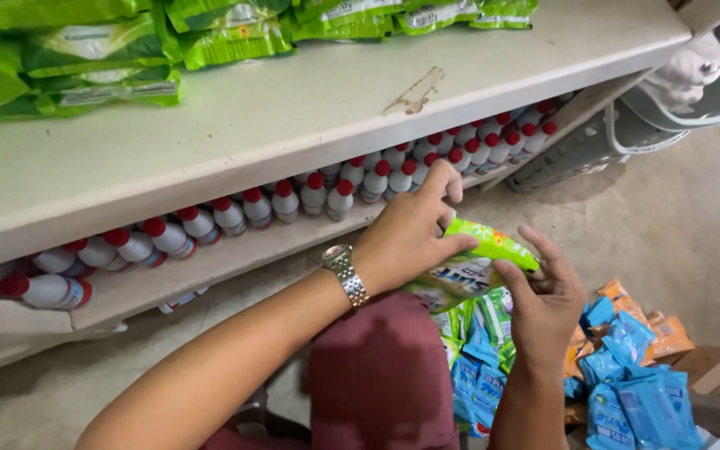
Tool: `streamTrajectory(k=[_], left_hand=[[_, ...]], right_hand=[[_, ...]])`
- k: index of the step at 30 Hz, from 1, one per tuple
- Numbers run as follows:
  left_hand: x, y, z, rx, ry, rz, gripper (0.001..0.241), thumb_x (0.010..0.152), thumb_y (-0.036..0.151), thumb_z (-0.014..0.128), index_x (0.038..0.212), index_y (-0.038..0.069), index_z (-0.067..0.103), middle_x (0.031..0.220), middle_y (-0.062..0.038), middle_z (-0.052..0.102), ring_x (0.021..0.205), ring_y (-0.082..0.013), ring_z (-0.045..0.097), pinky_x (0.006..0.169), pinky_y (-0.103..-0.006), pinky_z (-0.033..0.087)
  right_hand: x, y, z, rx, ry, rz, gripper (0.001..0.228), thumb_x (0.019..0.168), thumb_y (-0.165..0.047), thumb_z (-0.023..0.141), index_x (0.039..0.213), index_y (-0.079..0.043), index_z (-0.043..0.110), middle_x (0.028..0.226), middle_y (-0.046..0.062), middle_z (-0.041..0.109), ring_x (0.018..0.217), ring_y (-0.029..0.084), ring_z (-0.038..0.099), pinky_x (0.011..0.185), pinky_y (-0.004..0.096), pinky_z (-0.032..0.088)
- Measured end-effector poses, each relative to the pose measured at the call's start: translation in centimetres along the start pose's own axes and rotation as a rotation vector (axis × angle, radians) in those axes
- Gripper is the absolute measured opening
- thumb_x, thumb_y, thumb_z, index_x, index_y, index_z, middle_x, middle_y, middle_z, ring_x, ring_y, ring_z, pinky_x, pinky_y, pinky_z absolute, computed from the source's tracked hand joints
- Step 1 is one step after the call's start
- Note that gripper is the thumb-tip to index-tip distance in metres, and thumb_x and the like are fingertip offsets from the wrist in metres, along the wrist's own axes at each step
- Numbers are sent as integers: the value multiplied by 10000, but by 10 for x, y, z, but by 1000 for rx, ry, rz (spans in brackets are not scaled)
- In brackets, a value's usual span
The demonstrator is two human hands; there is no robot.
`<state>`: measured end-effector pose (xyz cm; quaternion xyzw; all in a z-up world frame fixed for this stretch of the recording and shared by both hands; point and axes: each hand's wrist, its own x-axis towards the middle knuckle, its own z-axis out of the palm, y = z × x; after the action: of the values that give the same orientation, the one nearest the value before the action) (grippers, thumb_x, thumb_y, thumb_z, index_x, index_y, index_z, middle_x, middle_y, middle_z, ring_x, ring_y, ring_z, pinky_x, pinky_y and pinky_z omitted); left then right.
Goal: Stocking and organizing sachets of detergent and soap on grocery store shelves.
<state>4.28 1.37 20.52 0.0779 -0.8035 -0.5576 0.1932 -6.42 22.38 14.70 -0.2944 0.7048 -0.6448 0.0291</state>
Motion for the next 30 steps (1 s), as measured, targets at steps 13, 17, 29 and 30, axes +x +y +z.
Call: streamTrajectory(k=[13, 17, 29, 30], left_hand=[[3, -27, 15, -4, 105, 204, 412, 813, 31, 788, 1213, 104, 723, 1098, -139, 767, 943, -263, 768, 817, -338, 584], [4, -26, 12, -116, 111, 195, 510, 759, 5, 730, 1257, 105, 683, 1187, -140, 725, 952, -273, 773, 816, -349, 601], [-4, -14, 18, 502, 188, 382, 152, 851, 22, 694, 992, 72, 667, 1043, -86, 577, 1036, -281, 615, 841, -399, 538], [-3, -12, 15, 502, 188, 384, 152, 851, 22, 694, 992, 72, 667, 1043, -86, 577, 1036, -281, 615, 841, -399, 538]], right_hand=[[13, -24, 10, -401, -55, -4, 362, 872, -34, 815, 1221, -18, 721, 1089, 57, 766, 972, 92, 710, 839, 229, 549], [13, -29, 14, -325, -19, -39, 382, 848, -78, 825, 1208, -42, 702, 1076, 25, 744, 946, 62, 682, 804, 210, 535], [18, -2, 10, -324, -40, -297, 251, 880, -25, 818, 1094, -42, 687, 1139, 32, 616, 1122, 165, 604, 979, 275, 501], [22, -5, 17, -324, -38, -299, 251, 880, -25, 818, 1094, -42, 687, 1139, 32, 616, 1122, 165, 604, 979, 275, 501]])
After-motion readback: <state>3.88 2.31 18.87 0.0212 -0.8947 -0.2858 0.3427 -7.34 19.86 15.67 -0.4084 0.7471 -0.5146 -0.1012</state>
